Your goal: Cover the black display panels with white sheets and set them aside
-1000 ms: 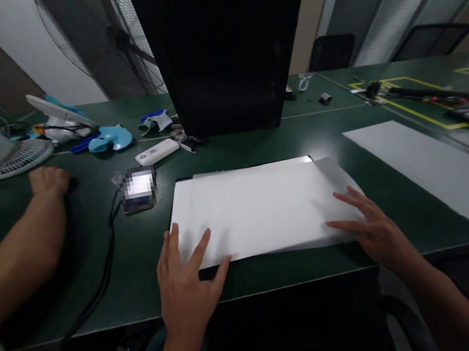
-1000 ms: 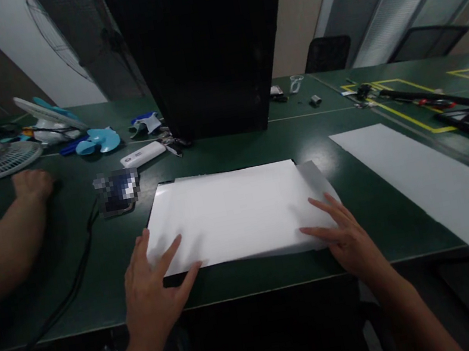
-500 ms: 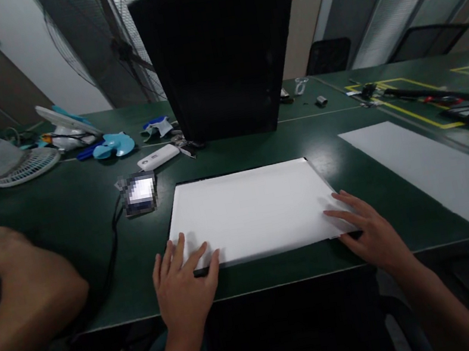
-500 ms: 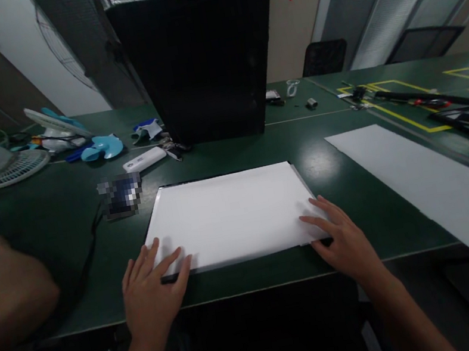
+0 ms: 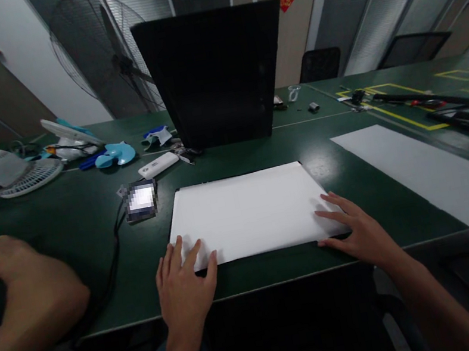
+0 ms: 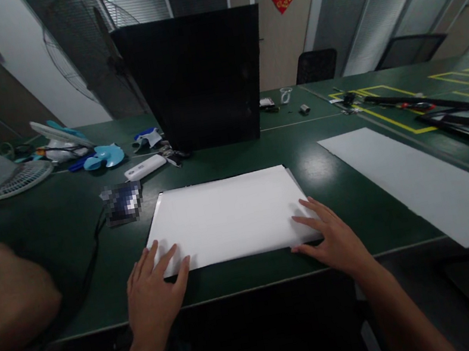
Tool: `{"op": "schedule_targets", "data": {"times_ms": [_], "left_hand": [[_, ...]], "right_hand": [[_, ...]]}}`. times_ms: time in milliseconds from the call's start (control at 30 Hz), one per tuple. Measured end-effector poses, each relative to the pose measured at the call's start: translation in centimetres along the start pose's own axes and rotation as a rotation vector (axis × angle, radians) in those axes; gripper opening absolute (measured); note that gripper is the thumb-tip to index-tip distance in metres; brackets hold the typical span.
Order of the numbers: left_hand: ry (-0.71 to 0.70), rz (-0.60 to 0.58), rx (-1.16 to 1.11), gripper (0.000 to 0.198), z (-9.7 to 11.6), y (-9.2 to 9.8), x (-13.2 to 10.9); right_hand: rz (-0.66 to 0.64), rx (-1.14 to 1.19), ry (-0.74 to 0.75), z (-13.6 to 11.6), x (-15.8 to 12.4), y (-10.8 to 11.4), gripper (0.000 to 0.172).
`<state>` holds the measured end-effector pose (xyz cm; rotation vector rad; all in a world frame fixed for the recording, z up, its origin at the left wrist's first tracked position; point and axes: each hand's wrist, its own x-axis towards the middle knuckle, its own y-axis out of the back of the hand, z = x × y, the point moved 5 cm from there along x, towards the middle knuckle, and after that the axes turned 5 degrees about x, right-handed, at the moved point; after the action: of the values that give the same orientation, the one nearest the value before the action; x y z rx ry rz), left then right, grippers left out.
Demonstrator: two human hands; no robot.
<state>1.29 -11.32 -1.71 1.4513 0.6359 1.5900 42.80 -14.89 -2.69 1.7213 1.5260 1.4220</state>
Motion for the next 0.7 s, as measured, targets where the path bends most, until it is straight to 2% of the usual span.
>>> {"op": "schedule_targets", "data": {"times_ms": [333,467,567,633,700], "left_hand": [[0.018,0.037,-0.017,0.033,-0.1,0.1,-0.2],[0.013,0.032,-0.006,0.034,0.0,0.5,-0.2],[-0.05,0.005,-0.009,0.039,0.2,0.9,-0.1],[-0.091,-0.029,-0.025,0.047,0.4,1.0,-0.1],[-0.1,-0.064,-0.035,0.055,0.4,0.9,0.0]], "right_hand": [[-0.102,-0.075,0.025,0.4,-0.1,-0.9,0.075],[-0.047,-0.119,0.031,0.9,0.1,-0.2,0.062],[0.123,-0.275,-0.114,4.2,-0.5,2.2,0.06],[0.205,-0.433,-0.309,8.1,-1.7,4.2,0.073],[0.196,-0.556,-0.525,12.6,-3.4,5.8,0.089]]}}
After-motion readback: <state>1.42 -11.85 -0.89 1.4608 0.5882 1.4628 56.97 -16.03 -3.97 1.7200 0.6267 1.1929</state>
